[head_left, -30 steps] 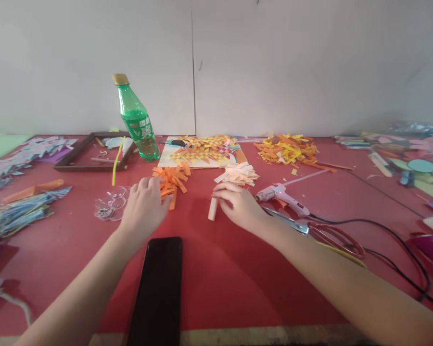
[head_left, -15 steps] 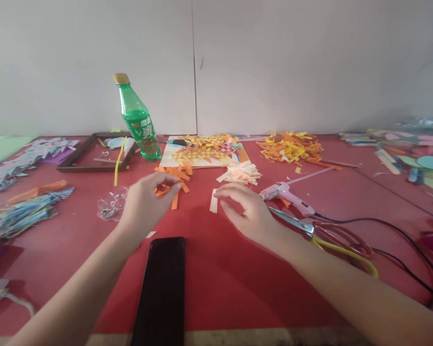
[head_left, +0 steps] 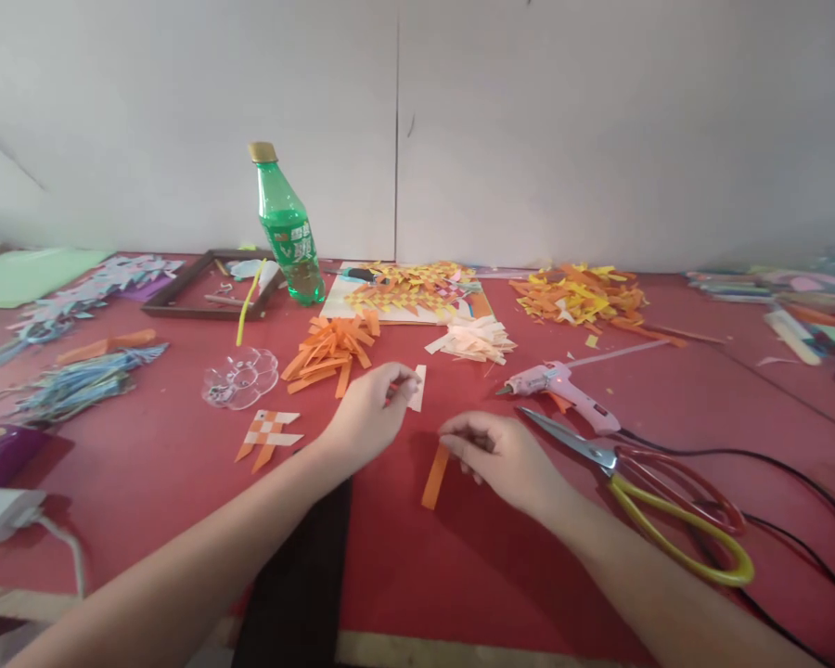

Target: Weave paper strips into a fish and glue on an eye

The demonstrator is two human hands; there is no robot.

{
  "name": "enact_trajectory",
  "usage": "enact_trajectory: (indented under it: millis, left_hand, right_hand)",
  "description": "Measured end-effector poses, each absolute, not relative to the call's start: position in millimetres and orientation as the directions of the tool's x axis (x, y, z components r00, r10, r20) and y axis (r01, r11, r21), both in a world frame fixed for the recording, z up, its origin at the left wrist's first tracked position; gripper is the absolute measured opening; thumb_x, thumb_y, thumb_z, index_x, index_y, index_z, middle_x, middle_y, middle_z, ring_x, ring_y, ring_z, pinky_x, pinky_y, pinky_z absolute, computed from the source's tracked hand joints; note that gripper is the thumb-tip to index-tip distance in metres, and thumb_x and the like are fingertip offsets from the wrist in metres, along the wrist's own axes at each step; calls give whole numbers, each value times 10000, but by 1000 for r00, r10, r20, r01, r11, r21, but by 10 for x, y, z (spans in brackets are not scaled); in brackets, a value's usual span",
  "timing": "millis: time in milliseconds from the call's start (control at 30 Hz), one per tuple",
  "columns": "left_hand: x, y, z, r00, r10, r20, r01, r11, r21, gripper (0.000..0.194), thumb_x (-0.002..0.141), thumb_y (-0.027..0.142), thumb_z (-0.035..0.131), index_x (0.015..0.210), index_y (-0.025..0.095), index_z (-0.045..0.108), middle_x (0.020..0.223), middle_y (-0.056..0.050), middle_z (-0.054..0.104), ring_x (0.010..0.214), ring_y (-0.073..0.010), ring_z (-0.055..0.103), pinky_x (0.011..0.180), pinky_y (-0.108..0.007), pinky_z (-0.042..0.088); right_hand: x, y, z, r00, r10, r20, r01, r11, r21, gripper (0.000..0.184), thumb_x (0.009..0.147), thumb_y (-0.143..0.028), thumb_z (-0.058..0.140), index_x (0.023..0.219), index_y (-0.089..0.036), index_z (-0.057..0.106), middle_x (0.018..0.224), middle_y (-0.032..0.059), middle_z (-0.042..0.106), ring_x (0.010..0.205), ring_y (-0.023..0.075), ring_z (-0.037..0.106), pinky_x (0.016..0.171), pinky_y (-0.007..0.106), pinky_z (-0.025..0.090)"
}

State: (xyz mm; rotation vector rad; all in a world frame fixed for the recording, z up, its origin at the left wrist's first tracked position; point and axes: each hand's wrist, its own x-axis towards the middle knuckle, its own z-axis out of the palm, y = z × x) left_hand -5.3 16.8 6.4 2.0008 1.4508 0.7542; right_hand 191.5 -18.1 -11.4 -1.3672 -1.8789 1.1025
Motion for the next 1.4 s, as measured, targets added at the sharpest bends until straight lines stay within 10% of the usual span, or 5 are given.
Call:
enact_trajectory:
  millis: [300, 633, 967, 1200, 1400]
  left_hand:
    - [30, 684, 25, 558, 810, 179, 715, -579, 393, 287, 852, 161, 523, 1090, 208, 676, 1145, -57, 707, 1106, -237, 618, 1008, -389, 450]
    - [-650, 1013, 191, 294, 903, 312, 921, -355, 159, 133, 823, 209, 569, 890, 205, 684, 963, -114, 705, 1044, -314, 564, 965, -474, 407]
    - [-585, 813, 300, 198, 883, 426, 874, -356, 331, 182, 915, 305, 480, 947, 210, 631, 911, -49, 704, 904, -234, 626, 830, -353, 469]
    - [-192, 219, 254, 394, 826, 403, 676, -558, 482, 116, 915, 273, 546, 839, 217, 612, 799, -9, 675, 791, -182, 609, 742, -307, 473]
    - [-134, 69, 151, 512, 801, 309, 570, -586, 576, 94, 906, 261, 580, 842, 211, 627, 759, -18, 657, 760, -179, 596, 706, -305, 471]
  right_hand:
    - [1901, -215, -206, -317, 928, 197, 613, 359, -704, 143, 848, -248, 596, 941, -192, 689, 849, 66, 655, 699, 172, 614, 670, 324, 504]
    - [1896, -215, -228, -303, 899, 318, 633, 439, -638, 130, 905, -207, 512, 839, -201, 624, 776, 22, 587, 657, 128, 581, 594, 254, 470]
    - [1898, -237, -215, -240, 921, 306, 534, 389, -751, 92, 907, -267, 545, 952, -219, 610, 837, 40, 603, 701, 143, 602, 617, 277, 522]
    - [1859, -242, -277, -190, 964, 187, 68, 203, -977, 485, 836, -329, 675, 1266, -297, 455, 1189, 86, 600, 937, 163, 647, 797, 344, 591]
    - [1878, -196, -146, -125, 988, 95, 126, 111, -986, 160, 837, -322, 648, 965, -235, 608, 838, 26, 697, 759, 153, 693, 709, 307, 601]
